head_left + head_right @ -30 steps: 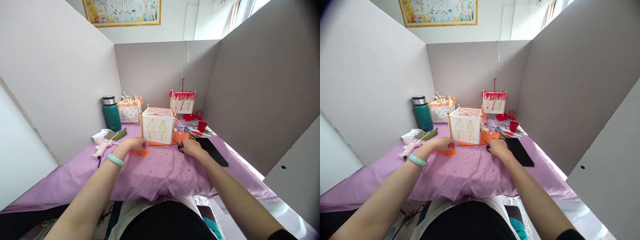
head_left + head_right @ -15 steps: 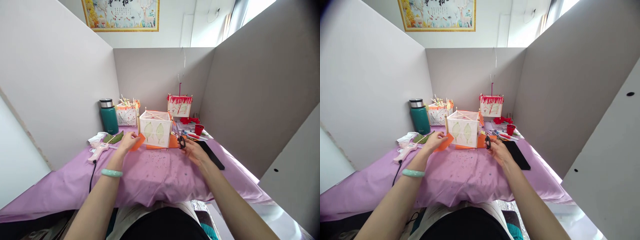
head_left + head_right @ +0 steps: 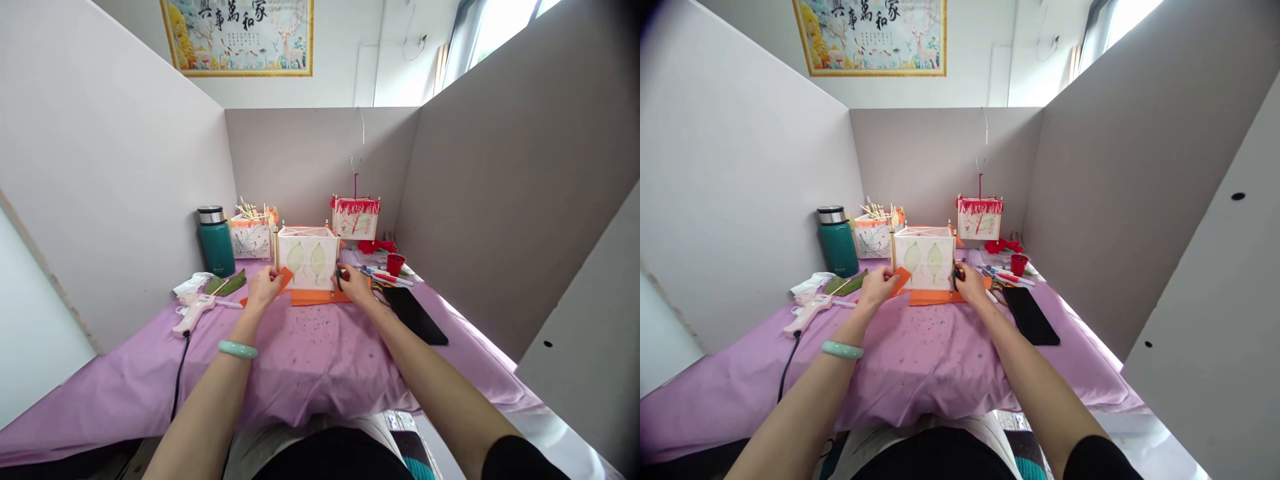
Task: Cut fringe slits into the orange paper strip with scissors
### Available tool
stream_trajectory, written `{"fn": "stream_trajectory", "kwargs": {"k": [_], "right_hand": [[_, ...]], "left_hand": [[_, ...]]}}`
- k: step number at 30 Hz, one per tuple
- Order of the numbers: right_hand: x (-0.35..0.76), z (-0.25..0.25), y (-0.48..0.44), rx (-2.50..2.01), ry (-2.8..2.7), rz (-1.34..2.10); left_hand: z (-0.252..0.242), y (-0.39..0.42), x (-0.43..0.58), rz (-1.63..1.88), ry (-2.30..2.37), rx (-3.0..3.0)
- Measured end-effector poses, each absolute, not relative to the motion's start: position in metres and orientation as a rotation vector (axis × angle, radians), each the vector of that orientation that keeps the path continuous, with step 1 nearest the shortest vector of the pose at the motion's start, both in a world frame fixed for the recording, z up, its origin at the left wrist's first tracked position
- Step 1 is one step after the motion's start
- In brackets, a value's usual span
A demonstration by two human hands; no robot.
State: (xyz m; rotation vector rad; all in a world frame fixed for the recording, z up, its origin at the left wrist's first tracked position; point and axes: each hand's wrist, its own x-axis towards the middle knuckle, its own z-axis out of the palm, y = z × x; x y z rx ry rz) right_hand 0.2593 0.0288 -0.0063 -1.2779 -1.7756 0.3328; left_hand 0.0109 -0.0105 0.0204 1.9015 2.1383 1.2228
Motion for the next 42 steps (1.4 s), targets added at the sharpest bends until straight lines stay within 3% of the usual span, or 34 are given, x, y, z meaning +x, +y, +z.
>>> {"fn": "stream_trajectory", "kwargs": {"k": [4,8,11,15,19,23,28,32,42], "right_hand": [[0.268,-0.020,0.030,-1.329,-1.851,0.348],[0.276,-0.022,0.021,-1.304,-1.558,0.505],[0.277,-0.013,0.013,-1.076,-1.366,0.685],[0.274,-0.011,-0.001,-0.738,-1.495,0.579],[0.271,-0.023,-0.011,-0.847,-1.900,0.427],[0.270,-0.034,-0.007,-1.007,-2.081,0.238],[0.266,-0.040,0.010,-1.035,-2.140,0.216],[0.262,-0.040,0.016,-1.064,-2.137,0.205],[0.265,-0.033,0.006,-1.099,-2.080,0.340]], "left_hand": [[0.011,-0.010,0.011,1.181,2.130,1.908],[0.011,-0.022,0.013,1.633,2.070,1.935],[0.023,-0.031,0.024,1.837,1.744,1.904],[0.037,-0.034,0.040,1.490,1.020,1.673],[0.026,-0.028,0.042,1.175,0.843,1.471],[0.004,-0.016,0.037,1.142,1.061,1.474],[-0.007,0.002,0.030,1.147,1.700,1.735],[-0.004,0.008,0.027,1.222,1.884,1.804],[0.011,-0.019,0.028,1.150,0.766,1.110]]}}
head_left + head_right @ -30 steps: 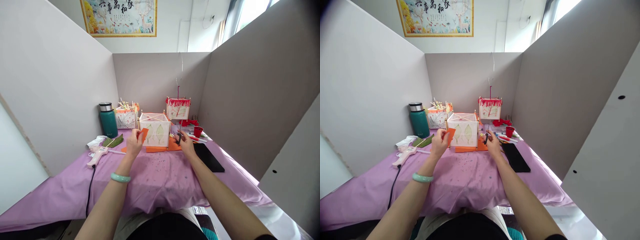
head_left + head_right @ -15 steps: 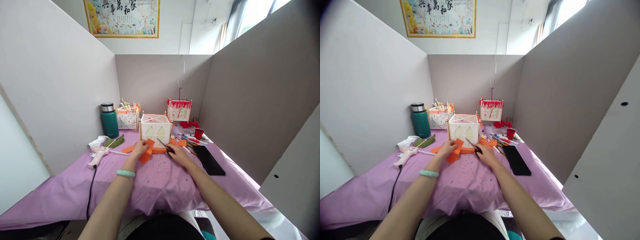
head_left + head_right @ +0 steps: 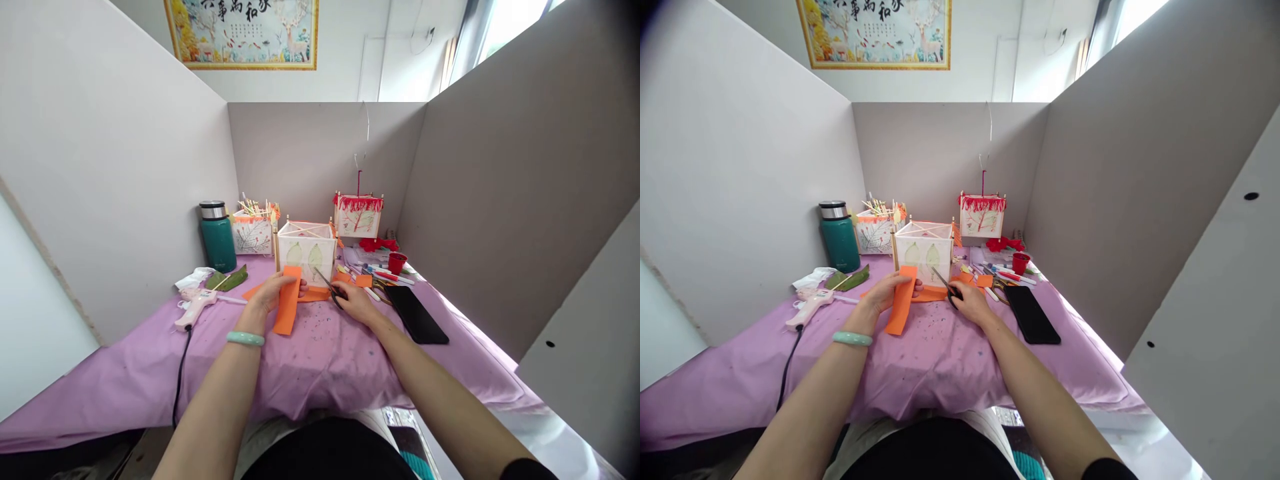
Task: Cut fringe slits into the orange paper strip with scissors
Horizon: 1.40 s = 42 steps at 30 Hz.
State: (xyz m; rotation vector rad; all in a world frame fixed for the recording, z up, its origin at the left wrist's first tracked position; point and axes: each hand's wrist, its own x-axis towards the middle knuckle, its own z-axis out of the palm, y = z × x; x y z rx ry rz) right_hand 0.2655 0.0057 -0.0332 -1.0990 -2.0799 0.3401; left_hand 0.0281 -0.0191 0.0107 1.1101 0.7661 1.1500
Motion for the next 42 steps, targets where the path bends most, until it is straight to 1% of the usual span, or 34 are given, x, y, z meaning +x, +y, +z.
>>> {"fn": "stream_trajectory", "kwargs": {"k": [3,6,8,10,16,19,21,24,27,33,36,42], "right_hand": [[0.261,-0.030,0.003,-0.968,-2.010,0.406],[0.258,-0.024,0.000,-0.935,-2.104,0.444],[0.259,-0.019,-0.002,-0.944,-2.192,0.538],[0.260,-0.015,-0.004,-0.944,-2.165,0.651],[0.259,-0.013,-0.009,-0.929,-2.211,0.828],[0.257,-0.009,-0.009,-0.864,-2.040,0.978],[0.256,-0.006,-0.007,-0.822,-2.026,1.022],[0.255,-0.008,-0.003,-0.830,-2.178,0.963],[0.253,-0.018,-0.003,-0.874,-2.198,0.869],[0.252,-0.026,-0.014,-0.876,-2.238,0.582],[0.252,-0.024,-0.018,-0.892,-2.265,0.457],[0.251,-0.025,-0.020,-0.889,-2.276,0.400]], "left_hand": [[0.013,-0.023,0.024,1.102,0.668,1.104],[0.013,-0.023,0.023,1.081,0.621,1.146],[0.012,-0.022,0.025,1.072,0.600,1.166],[0.010,-0.021,0.026,1.065,0.584,1.177],[0.004,-0.018,0.024,1.008,0.657,1.223],[0.005,-0.017,0.021,1.026,0.694,1.238],[0.005,-0.018,0.021,0.995,0.745,1.256],[0.004,-0.020,0.025,0.853,0.874,1.327],[0.000,-0.020,0.030,0.777,0.935,1.347],[-0.006,-0.014,0.033,0.953,0.979,1.308],[-0.005,-0.014,0.032,0.976,1.021,1.338],[0.000,-0.019,0.033,0.933,0.959,1.420]]}}
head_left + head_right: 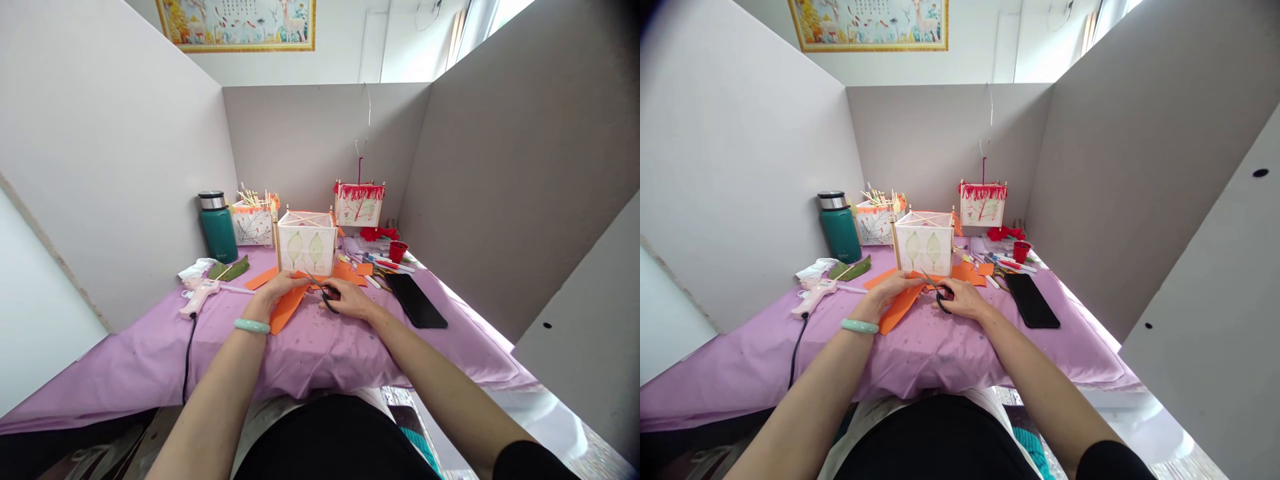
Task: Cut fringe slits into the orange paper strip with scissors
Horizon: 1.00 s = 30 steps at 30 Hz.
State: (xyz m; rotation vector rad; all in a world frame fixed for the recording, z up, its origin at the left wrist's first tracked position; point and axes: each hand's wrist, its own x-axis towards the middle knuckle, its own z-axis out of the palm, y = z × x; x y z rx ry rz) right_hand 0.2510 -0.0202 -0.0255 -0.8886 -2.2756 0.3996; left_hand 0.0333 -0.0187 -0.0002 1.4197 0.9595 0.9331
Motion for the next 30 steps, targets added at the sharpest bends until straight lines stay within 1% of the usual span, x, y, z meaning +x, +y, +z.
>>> {"fn": "stream_trajectory", "kwargs": {"k": [4,11,19,30], "right_hand": [[0.2523,-0.0244,-0.0218,-0.890,-2.279,0.376],[0.2532,-0.0221,-0.0239,-0.864,-2.315,0.352],[0.2537,-0.0229,-0.0263,-0.811,-2.307,0.463],[0.2544,-0.0240,-0.0251,-0.826,-2.316,0.505]], "left_hand": [[0.0002,-0.0181,0.0335,0.910,0.899,1.453],[-0.0043,-0.0153,0.0316,0.898,0.946,1.496],[-0.0038,-0.0149,0.0299,0.858,0.917,1.525],[-0.0028,-0.0151,0.0291,0.836,0.956,1.511]]}}
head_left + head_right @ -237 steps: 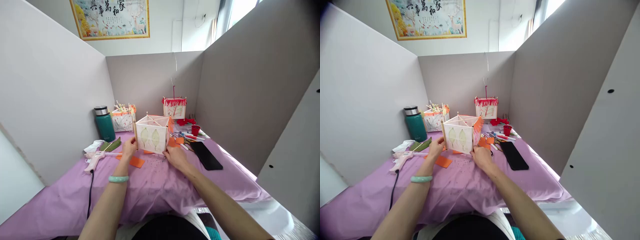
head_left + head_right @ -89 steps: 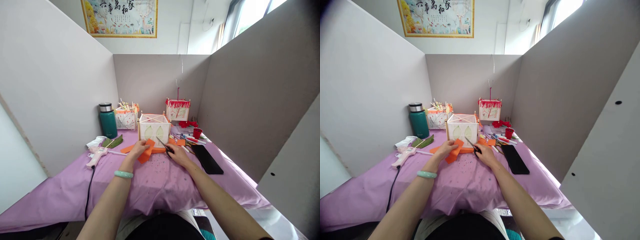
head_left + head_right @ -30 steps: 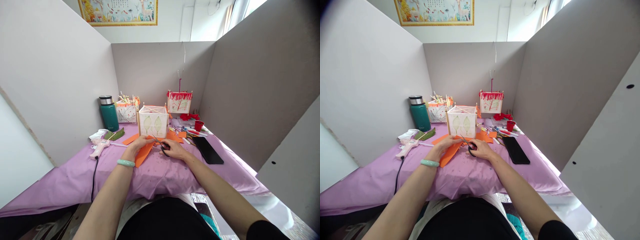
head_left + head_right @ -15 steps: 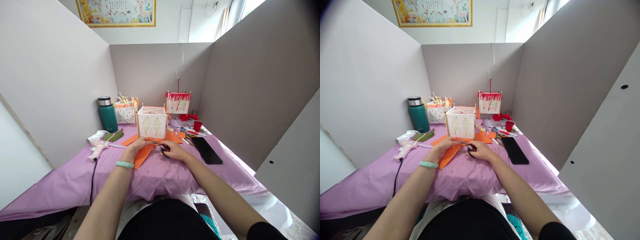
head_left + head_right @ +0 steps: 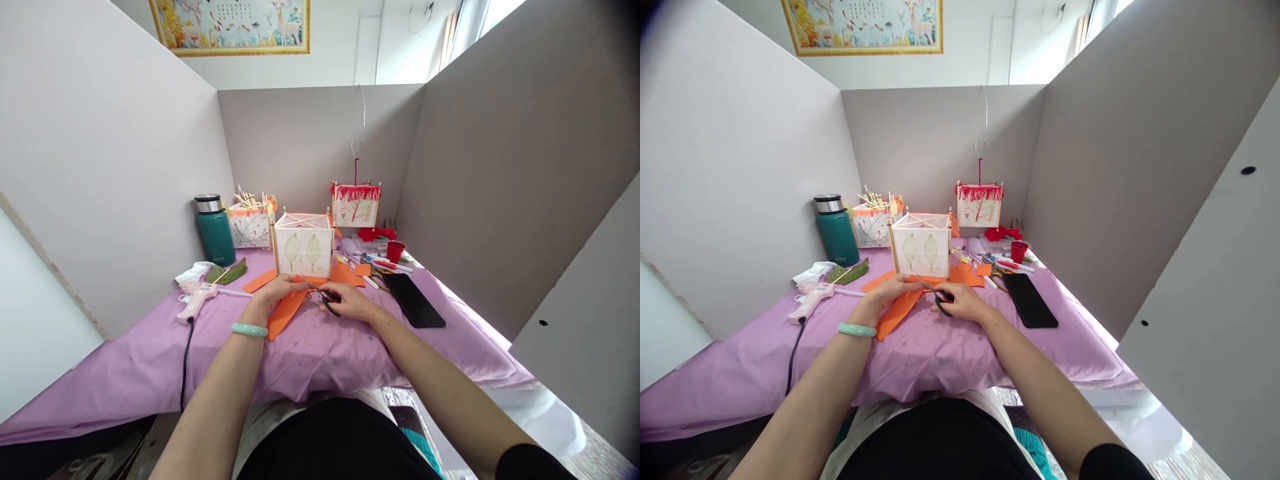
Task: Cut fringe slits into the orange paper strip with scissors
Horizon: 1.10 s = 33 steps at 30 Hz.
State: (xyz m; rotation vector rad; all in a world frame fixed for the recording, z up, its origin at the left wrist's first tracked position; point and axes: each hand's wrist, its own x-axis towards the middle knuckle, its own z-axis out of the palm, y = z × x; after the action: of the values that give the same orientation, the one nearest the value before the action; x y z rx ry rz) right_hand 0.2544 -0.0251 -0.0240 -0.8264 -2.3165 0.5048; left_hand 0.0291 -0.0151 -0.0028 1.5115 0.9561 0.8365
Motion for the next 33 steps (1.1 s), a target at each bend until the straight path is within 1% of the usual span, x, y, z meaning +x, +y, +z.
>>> {"fn": "stream_trajectory", "kwargs": {"k": [18,26,33], "right_hand": [[0.2573,-0.0279,-0.0204,-0.833,-2.300,0.526],[0.2579,-0.0266,-0.0215,-0.871,-2.293,0.502],[0.2590,-0.0247,-0.0216,-0.873,-2.279,0.519]], "left_hand": [[0.0002,-0.0188,0.0300,0.864,0.970,1.455],[0.0000,-0.0141,0.0258,0.988,1.037,1.389],[0.0005,-0.0131,0.0234,1.014,1.078,1.397]]}}
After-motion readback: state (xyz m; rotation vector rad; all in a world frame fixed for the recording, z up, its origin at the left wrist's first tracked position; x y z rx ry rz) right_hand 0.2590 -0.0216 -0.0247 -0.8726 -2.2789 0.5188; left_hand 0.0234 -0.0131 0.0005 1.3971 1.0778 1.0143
